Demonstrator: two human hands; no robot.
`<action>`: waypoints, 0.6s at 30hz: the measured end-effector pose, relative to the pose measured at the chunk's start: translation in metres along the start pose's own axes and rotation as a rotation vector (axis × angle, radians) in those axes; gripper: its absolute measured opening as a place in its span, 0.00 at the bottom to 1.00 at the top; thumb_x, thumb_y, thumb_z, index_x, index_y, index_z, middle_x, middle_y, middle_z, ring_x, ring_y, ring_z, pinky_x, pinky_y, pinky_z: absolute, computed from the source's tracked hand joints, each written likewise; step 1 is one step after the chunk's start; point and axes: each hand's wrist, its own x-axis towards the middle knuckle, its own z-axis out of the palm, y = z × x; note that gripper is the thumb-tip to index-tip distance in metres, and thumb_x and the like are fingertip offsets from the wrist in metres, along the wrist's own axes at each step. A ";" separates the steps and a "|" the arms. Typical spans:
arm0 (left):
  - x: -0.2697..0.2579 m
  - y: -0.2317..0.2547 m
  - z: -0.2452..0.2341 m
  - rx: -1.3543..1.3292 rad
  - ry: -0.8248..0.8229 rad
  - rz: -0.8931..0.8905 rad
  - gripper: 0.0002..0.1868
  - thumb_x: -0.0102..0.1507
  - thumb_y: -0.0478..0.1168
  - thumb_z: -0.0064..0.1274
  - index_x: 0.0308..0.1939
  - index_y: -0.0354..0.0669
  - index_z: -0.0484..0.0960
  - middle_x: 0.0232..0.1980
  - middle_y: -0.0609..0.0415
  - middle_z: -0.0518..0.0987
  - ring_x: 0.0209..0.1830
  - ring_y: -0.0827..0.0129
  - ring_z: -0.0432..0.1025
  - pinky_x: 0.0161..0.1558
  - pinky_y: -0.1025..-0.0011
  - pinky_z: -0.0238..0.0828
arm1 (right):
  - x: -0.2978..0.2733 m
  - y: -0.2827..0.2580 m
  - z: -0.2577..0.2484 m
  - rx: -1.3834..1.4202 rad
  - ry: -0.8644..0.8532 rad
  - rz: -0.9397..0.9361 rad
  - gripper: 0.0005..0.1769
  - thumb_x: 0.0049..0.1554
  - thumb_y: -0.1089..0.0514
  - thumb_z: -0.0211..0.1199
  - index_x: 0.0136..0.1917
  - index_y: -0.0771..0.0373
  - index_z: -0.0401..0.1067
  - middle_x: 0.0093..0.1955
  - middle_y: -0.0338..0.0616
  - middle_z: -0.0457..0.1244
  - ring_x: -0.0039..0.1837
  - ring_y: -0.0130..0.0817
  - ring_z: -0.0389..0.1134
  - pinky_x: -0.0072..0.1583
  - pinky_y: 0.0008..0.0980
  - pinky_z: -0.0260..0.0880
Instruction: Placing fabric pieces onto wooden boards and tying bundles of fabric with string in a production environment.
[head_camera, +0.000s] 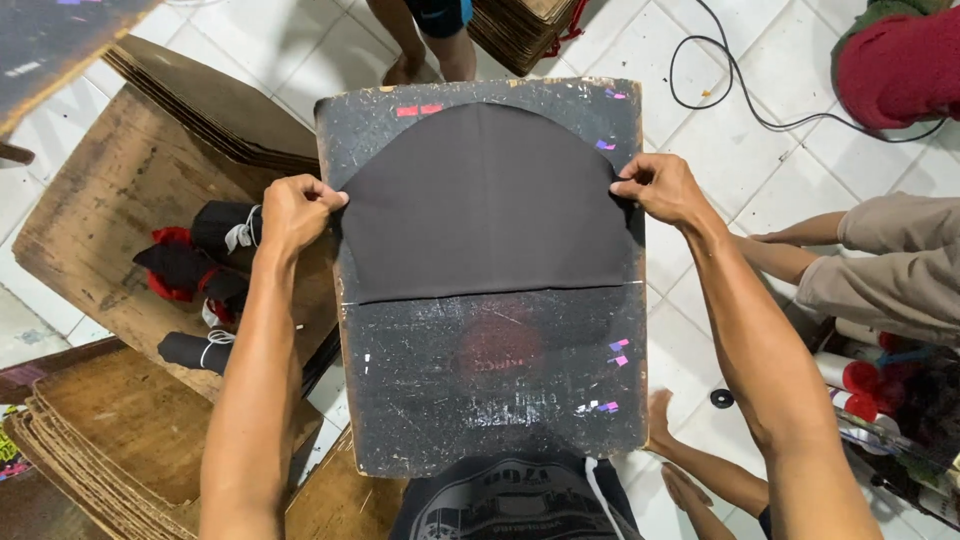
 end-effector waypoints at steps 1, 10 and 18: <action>0.000 0.000 0.000 0.000 0.000 0.000 0.08 0.54 0.44 0.69 0.32 0.48 0.87 0.28 0.47 0.81 0.32 0.57 0.77 0.36 0.66 0.69 | 0.000 -0.001 -0.001 0.000 0.000 0.000 0.07 0.52 0.65 0.72 0.46 0.64 0.79 0.35 0.46 0.68 0.36 0.31 0.68 0.43 0.30 0.66; -0.005 0.004 -0.002 -0.014 0.001 0.035 0.10 0.57 0.41 0.69 0.33 0.41 0.85 0.27 0.47 0.80 0.29 0.59 0.75 0.35 0.65 0.69 | 0.007 0.027 -0.009 0.114 0.077 -0.011 0.12 0.51 0.65 0.76 0.45 0.67 0.74 0.34 0.43 0.64 0.36 0.28 0.66 0.42 0.26 0.64; -0.006 0.008 -0.010 0.003 -0.061 0.006 0.05 0.56 0.40 0.66 0.32 0.44 0.87 0.27 0.47 0.80 0.30 0.60 0.76 0.36 0.65 0.68 | 0.008 0.037 -0.008 -0.033 0.047 -0.011 0.08 0.55 0.63 0.73 0.49 0.62 0.79 0.35 0.44 0.67 0.38 0.29 0.68 0.44 0.28 0.66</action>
